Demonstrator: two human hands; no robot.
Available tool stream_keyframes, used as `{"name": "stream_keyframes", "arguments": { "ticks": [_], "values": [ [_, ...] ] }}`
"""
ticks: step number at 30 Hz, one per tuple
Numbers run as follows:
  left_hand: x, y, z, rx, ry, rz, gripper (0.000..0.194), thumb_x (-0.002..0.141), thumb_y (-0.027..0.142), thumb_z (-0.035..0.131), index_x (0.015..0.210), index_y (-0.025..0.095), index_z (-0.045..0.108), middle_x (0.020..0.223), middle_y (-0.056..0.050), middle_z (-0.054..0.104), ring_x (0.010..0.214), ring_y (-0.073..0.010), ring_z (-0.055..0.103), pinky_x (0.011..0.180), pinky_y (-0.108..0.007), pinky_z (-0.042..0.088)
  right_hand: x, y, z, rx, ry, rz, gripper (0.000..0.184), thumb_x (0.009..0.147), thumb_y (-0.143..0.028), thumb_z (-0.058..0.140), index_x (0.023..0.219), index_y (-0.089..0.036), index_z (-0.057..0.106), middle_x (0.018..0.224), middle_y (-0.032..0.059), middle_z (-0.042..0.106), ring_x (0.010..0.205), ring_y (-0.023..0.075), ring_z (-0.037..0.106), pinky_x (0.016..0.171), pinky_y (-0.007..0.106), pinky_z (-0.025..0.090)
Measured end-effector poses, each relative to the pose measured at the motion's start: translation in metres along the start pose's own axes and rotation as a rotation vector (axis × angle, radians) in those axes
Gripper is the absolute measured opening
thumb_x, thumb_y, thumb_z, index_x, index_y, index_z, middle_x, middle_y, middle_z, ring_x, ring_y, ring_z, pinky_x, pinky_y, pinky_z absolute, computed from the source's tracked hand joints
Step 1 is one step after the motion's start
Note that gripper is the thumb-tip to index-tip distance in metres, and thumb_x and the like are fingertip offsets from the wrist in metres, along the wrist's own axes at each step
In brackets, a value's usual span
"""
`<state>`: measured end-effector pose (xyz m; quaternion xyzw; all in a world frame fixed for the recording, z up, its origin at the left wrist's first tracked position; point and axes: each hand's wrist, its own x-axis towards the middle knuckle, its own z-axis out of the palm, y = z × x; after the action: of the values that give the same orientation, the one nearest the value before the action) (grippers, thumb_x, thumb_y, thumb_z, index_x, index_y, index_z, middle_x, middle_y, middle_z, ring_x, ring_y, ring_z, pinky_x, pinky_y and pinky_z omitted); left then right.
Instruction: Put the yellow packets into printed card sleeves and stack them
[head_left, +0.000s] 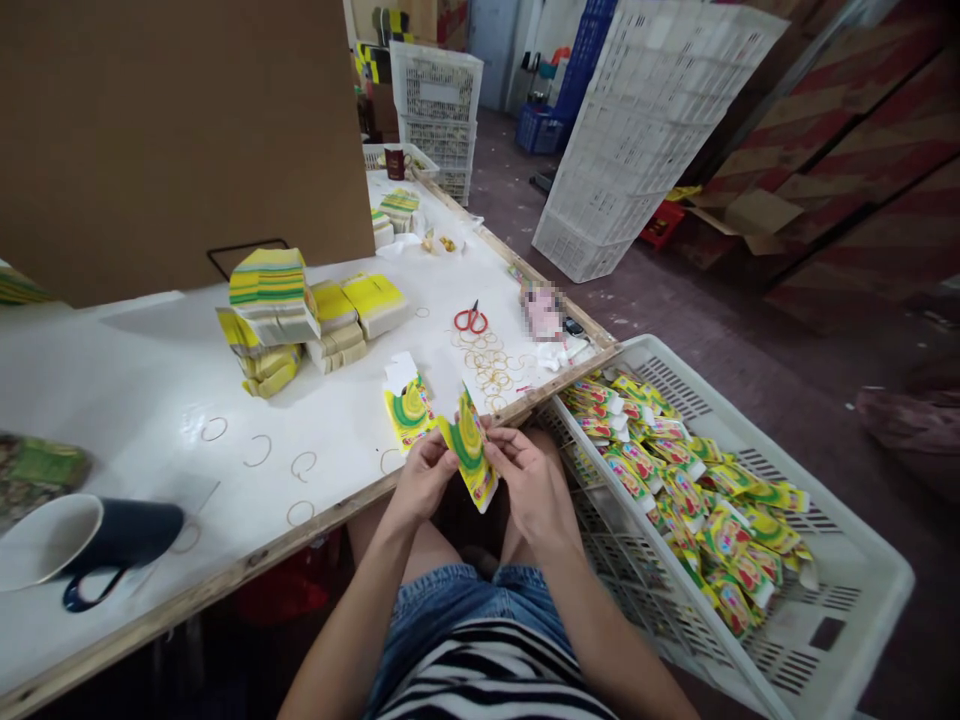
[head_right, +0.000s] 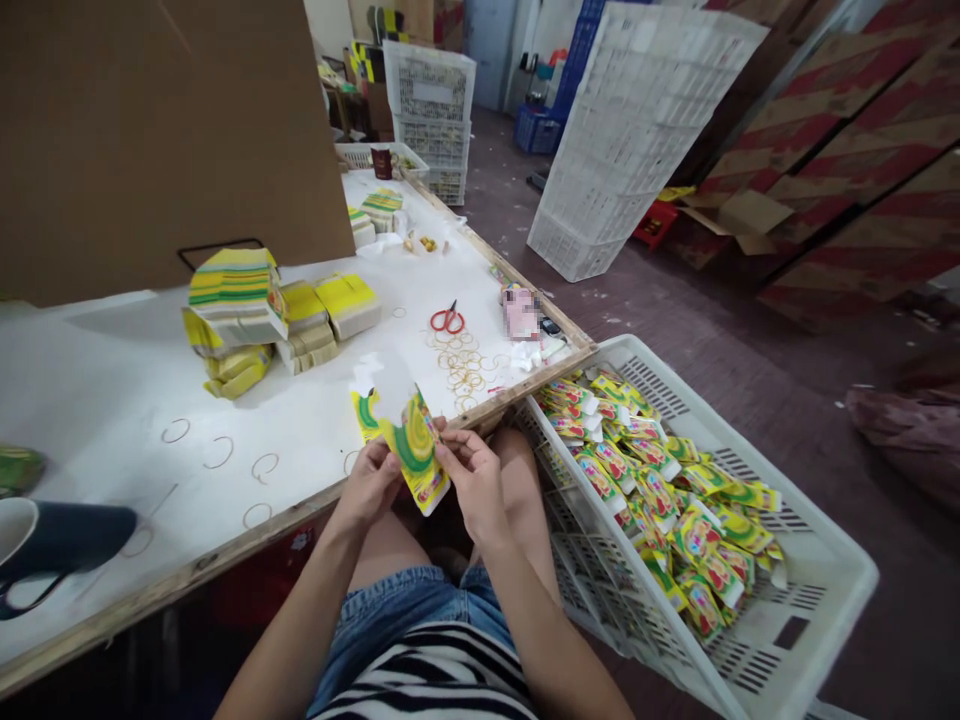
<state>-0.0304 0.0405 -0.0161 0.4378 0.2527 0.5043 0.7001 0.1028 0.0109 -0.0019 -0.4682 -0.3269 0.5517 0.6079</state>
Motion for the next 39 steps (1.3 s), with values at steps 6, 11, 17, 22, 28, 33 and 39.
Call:
{"name": "stream_keyframes", "arguments": {
  "ticks": [6, 11, 17, 22, 28, 33, 39],
  "values": [
    [-0.012, -0.019, 0.021, -0.040, 0.079, -0.129, 0.045, 0.072, 0.047, 0.074, 0.103, 0.014, 0.069, 0.093, -0.011, 0.076, 0.091, -0.0273, 0.070, 0.079, -0.036, 0.055, -0.024, 0.002, -0.036, -0.214, 0.028, 0.052, 0.035, 0.067, -0.043, 0.079, 0.089, -0.017, 0.069, 0.086, 0.0052, 0.072, 0.077, 0.0194, 0.065, 0.072, 0.032, 0.054],
    [-0.016, -0.033, 0.031, 0.063, 0.177, -0.142, 0.038, 0.077, 0.047, 0.069, 0.098, 0.015, 0.064, 0.090, -0.007, 0.074, 0.086, -0.0226, 0.070, 0.077, -0.033, 0.055, -0.033, 0.015, -0.048, -0.281, 0.052, 0.033, 0.028, 0.075, -0.044, 0.073, 0.079, -0.018, 0.063, 0.069, 0.0011, 0.066, 0.063, 0.0173, 0.062, 0.063, 0.030, 0.053],
    [-0.025, -0.026, 0.040, 0.236, 0.209, -0.058, 0.059, 0.080, 0.027, 0.068, 0.129, 0.026, 0.035, 0.112, -0.007, 0.068, 0.095, -0.0193, 0.068, 0.080, -0.030, 0.053, -0.034, 0.008, -0.054, -0.420, 0.039, -0.140, 0.038, 0.080, -0.036, 0.070, 0.112, -0.022, 0.056, 0.098, 0.0056, 0.066, 0.074, 0.0169, 0.065, 0.064, 0.028, 0.054],
    [-0.030, -0.007, 0.038, 0.163, -0.068, -0.179, 0.054, 0.079, 0.027, 0.071, 0.125, 0.023, 0.044, 0.103, -0.007, 0.069, 0.094, -0.0213, 0.068, 0.079, -0.030, 0.052, -0.032, -0.013, -0.066, -0.413, -0.161, -0.159, 0.043, 0.086, -0.036, 0.063, 0.126, -0.025, 0.051, 0.113, 0.0090, 0.063, 0.095, 0.0205, 0.064, 0.077, 0.031, 0.054],
    [-0.035, 0.002, 0.036, 0.105, -0.148, -0.304, 0.036, 0.072, 0.023, 0.077, 0.101, 0.020, 0.056, 0.090, -0.004, 0.071, 0.081, -0.0180, 0.067, 0.071, -0.026, 0.051, -0.031, -0.034, -0.072, -0.537, -0.342, -0.119, 0.020, 0.091, -0.039, 0.056, 0.091, -0.020, 0.062, 0.073, 0.0003, 0.060, 0.063, 0.0143, 0.056, 0.057, 0.024, 0.044],
    [-0.037, 0.000, 0.035, 0.059, -0.171, -0.334, 0.077, 0.073, 0.024, 0.077, 0.138, 0.030, 0.035, 0.096, -0.005, 0.072, 0.086, -0.0216, 0.069, 0.074, -0.030, 0.053, -0.031, -0.033, -0.068, -0.649, -0.233, -0.256, 0.023, 0.092, -0.037, 0.055, 0.080, -0.020, 0.065, 0.076, 0.0032, 0.064, 0.072, 0.0183, 0.059, 0.065, 0.028, 0.046],
    [-0.033, -0.004, 0.033, 0.226, -0.079, -0.277, 0.046, 0.075, 0.028, 0.074, 0.117, 0.020, 0.056, 0.099, -0.008, 0.072, 0.087, -0.0218, 0.069, 0.072, -0.028, 0.053, -0.029, -0.025, -0.070, -0.464, -0.085, -0.264, 0.032, 0.091, -0.044, 0.054, 0.114, -0.024, 0.063, 0.103, 0.0081, 0.069, 0.094, 0.0221, 0.065, 0.084, 0.035, 0.050]
  ]
}}
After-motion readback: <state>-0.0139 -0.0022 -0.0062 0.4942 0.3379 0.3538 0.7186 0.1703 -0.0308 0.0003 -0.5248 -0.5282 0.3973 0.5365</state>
